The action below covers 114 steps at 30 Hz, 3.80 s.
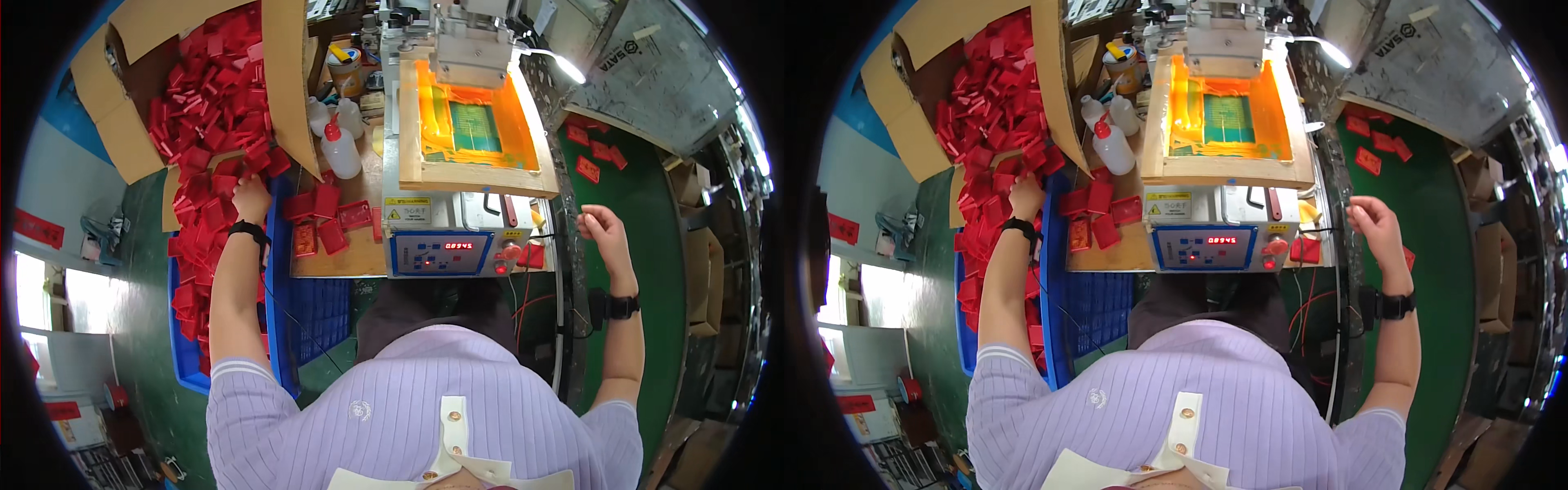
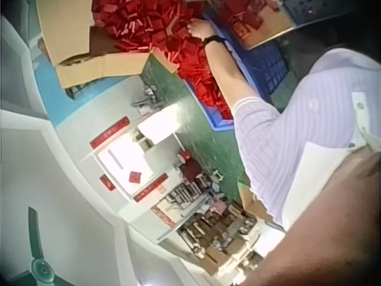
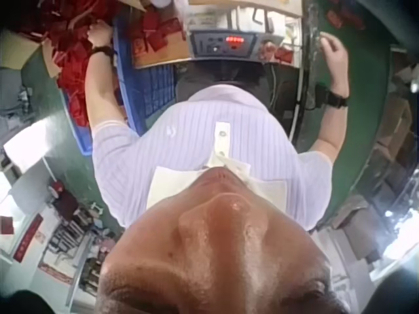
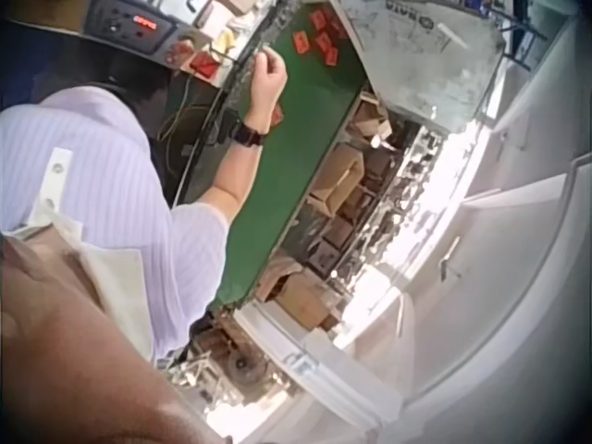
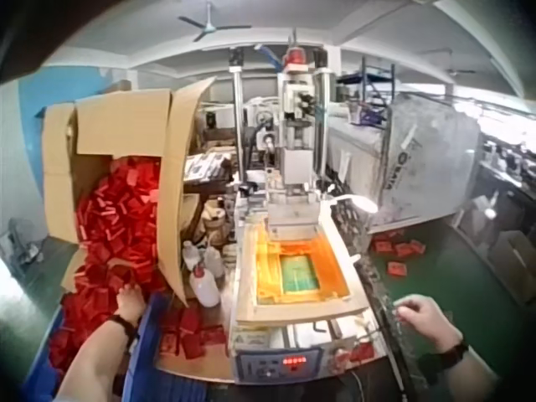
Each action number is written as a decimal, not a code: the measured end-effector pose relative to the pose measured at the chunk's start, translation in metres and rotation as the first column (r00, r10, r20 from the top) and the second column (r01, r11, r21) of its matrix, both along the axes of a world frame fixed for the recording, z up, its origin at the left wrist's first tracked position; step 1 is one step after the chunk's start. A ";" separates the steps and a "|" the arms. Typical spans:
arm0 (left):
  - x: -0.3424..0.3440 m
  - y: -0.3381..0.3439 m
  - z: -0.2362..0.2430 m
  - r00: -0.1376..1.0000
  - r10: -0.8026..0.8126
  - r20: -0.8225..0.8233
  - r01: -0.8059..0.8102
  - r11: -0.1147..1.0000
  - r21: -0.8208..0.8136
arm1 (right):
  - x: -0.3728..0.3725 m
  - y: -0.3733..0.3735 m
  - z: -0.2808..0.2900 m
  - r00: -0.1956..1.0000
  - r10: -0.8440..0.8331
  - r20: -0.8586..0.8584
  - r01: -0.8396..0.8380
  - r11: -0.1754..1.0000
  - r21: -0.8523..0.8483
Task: The recorder is using a manual screen printing press to print designs onto red envelopes.
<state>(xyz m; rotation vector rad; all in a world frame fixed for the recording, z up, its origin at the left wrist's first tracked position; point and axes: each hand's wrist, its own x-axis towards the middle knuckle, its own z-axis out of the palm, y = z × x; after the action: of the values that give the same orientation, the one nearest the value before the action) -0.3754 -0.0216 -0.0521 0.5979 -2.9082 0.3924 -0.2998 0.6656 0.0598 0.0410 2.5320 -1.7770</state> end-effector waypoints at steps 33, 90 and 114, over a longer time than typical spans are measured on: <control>-0.032 0.279 0.180 0.806 -0.398 -0.437 0.476 -0.002 0.879 | -0.126 -0.113 0.065 0.763 0.543 -0.351 -0.255 0.751 0.609; -0.035 0.011 0.000 0.961 -0.209 -0.178 0.153 0.947 -0.283 | 0.099 0.228 -0.104 0.859 -0.462 -0.221 0.502 0.672 0.545; 0.048 0.121 0.169 0.804 -0.158 -0.573 0.594 0.165 0.788 | -0.138 -0.092 0.034 0.829 0.488 -0.274 -0.304 0.803 0.512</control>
<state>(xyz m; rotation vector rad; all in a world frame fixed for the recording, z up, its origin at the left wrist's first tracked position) -0.3269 0.0992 0.1166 -0.0884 -2.3959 -1.5363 -0.4382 0.5738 0.0942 -0.8662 2.8651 -1.0913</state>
